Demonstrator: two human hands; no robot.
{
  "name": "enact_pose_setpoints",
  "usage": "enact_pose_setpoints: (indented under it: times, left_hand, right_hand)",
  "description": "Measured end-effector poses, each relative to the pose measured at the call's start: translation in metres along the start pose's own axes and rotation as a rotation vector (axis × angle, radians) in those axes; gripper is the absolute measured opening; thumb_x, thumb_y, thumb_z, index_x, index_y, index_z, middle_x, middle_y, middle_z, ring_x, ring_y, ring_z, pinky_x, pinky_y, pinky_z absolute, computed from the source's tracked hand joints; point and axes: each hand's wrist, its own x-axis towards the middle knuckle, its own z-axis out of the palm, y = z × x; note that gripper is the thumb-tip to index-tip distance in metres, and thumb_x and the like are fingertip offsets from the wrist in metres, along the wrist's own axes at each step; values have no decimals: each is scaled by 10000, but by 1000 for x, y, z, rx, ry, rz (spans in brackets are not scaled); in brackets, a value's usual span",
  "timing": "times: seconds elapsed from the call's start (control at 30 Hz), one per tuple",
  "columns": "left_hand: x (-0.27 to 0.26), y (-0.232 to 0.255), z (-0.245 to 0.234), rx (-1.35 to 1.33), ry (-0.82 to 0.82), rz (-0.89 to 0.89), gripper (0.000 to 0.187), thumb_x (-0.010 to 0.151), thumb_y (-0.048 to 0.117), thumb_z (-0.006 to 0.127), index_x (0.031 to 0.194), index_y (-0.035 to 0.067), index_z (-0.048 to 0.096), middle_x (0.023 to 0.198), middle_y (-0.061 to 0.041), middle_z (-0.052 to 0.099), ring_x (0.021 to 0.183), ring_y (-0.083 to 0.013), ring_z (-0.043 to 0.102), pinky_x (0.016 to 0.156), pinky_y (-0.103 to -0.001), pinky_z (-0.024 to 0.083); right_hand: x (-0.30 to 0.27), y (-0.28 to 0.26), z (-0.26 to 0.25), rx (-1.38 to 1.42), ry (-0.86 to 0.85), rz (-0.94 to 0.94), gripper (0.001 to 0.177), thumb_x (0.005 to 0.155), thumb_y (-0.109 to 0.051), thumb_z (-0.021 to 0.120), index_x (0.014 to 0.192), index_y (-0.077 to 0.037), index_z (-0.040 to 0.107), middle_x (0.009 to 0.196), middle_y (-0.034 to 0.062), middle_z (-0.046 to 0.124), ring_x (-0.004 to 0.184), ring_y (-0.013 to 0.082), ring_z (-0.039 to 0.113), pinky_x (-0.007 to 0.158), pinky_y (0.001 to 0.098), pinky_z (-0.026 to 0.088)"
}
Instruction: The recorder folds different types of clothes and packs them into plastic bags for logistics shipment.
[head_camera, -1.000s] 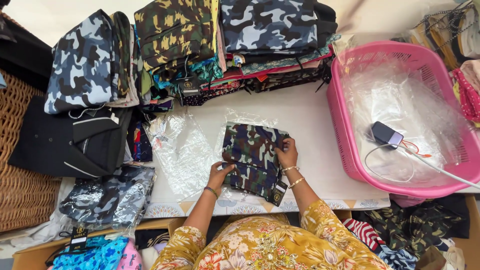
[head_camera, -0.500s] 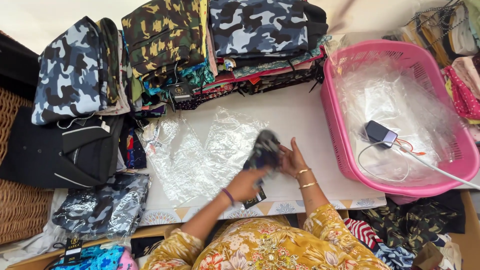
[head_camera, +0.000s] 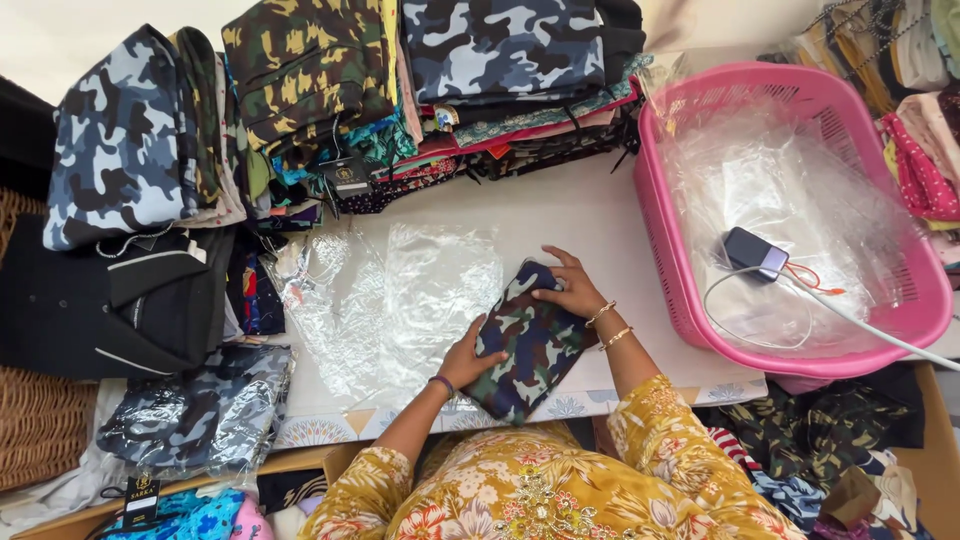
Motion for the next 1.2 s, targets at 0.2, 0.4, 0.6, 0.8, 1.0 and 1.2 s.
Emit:
enact_pose_setpoints:
  times: [0.2, 0.4, 0.6, 0.8, 1.0, 1.2]
  left_hand:
    - [-11, -10, 10, -311, -181, 37, 795, 853, 383, 832, 1482, 31, 497, 1310, -147, 719, 1193, -250, 698, 1043, -363, 533]
    - [-25, 19, -25, -990, -122, -104, 753, 816, 182, 800, 1470, 99, 435, 1258, -61, 657, 1124, -191, 637, 950, -357, 550]
    - [-29, -5, -111, -1172, 140, -89, 671, 843, 135, 784, 1430, -26, 501, 1177, -94, 696, 1024, -216, 692, 879, -383, 588]
    - [-31, 102, -121, 251, 320, -3, 851, 805, 208, 738, 1545, 11, 366, 1188, -251, 677, 1031, -428, 677, 873, -499, 548]
    - [-9, -13, -3, 460, 288, 58, 617, 931, 381, 729, 1392, 35, 508, 1187, -269, 673, 1112, -439, 643, 920, -523, 511]
    - [-9, -51, -26, -7, 495, -301, 936, 658, 409, 911, 1347, -65, 491, 1185, -295, 643, 1101, -423, 643, 938, -458, 523]
  right_hand:
    - [17, 14, 7, 367, -262, 260, 306, 869, -226, 862, 1109, -51, 789, 1089, 133, 756, 1025, 158, 658, 988, 329, 532]
    - [68, -82, 19, 156, -120, 153, 612, 811, -272, 868, 1303, -82, 558, 1021, 114, 740, 928, 156, 689, 843, 318, 563]
    - [60, -82, 47, 215, 182, 25, 516, 963, -315, 747, 1419, -145, 575, 1371, 96, 698, 1228, 230, 673, 1008, 374, 541]
    - [22, -120, 81, 1196, -177, 550, 746, 915, -512, 570, 1569, -281, 297, 1494, 58, 530, 1205, 240, 658, 933, 447, 545]
    - [12, 92, 203, 641, 276, 524, 919, 900, -174, 798, 1596, -98, 202, 1519, 147, 535, 1350, 242, 552, 1106, 367, 455]
    - [2, -61, 128, 118, 403, 260, 971, 776, -185, 764, 1578, -134, 219, 1458, 182, 466, 1262, 316, 572, 986, 400, 510]
